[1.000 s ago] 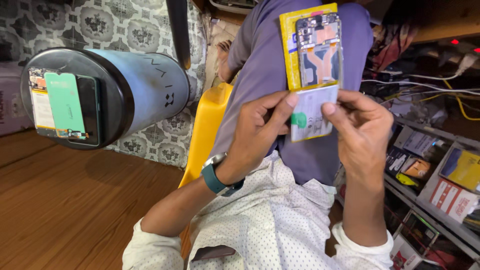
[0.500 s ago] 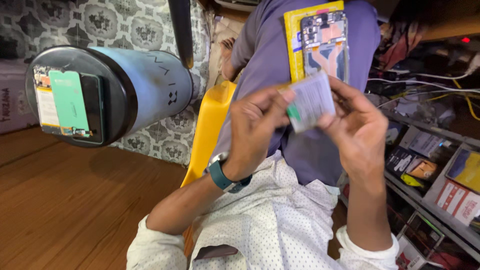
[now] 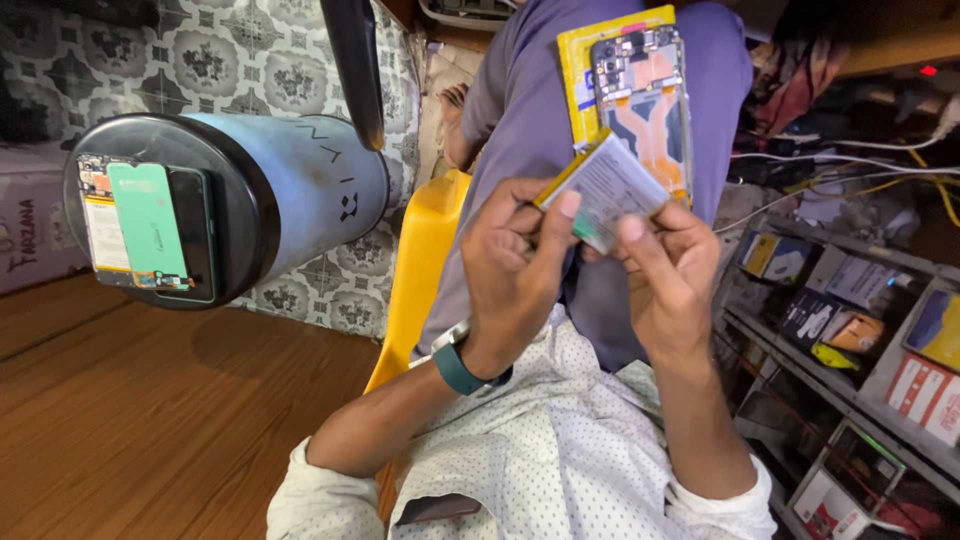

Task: The person is repairing a smartphone while sitting on a chair. They apply adhesive tape to the back of the phone, insert a battery, and use a cloth to wipe the internal components. They also use a precision knife to adjust parts inside the phone.

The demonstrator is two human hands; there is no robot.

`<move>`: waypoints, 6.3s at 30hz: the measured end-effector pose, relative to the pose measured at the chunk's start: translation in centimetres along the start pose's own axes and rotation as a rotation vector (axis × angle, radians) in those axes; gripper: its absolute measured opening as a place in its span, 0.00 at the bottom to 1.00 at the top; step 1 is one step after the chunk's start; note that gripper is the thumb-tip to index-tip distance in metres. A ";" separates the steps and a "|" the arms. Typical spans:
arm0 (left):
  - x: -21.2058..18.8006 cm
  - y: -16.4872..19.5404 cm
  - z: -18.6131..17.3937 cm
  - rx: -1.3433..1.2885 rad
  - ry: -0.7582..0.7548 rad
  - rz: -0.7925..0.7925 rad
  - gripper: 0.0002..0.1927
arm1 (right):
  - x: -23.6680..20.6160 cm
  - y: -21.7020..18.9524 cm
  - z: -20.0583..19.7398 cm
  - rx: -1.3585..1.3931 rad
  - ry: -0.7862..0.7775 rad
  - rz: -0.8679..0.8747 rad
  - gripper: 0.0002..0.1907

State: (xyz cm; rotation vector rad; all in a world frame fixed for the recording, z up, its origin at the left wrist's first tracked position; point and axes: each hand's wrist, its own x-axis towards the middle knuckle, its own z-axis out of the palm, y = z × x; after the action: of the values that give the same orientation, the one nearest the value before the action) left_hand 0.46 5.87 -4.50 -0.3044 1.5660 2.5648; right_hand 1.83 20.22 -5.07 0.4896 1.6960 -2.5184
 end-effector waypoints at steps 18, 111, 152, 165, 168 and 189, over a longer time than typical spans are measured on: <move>2.1 1.1 -0.9 -0.049 -0.249 -0.261 0.20 | -0.6 -2.7 -2.2 -0.171 0.017 -0.062 0.15; 1.0 1.1 0.0 -0.077 -0.224 -0.418 0.17 | 2.2 -5.3 -4.6 -0.233 -0.044 0.119 0.15; 1.1 0.0 0.2 0.082 -0.258 -0.327 0.11 | 0.8 -3.7 -3.5 -0.273 0.051 -0.022 0.14; 2.0 0.3 -0.4 0.217 -0.265 -0.156 0.12 | 0.4 -3.8 -2.8 -0.463 0.012 -0.067 0.13; 2.3 -0.4 -0.4 0.105 -0.224 -0.196 0.11 | 0.3 -3.3 -2.5 -0.489 0.054 -0.104 0.14; 3.3 -2.0 -0.5 -0.015 -0.179 -0.182 0.13 | 1.1 -2.8 -3.9 -0.348 0.031 0.024 0.16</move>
State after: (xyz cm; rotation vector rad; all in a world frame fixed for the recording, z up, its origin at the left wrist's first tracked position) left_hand -2.27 6.35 -7.25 -0.2023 1.3893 2.3932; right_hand 1.01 25.04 -4.25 0.5146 2.0658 -2.1402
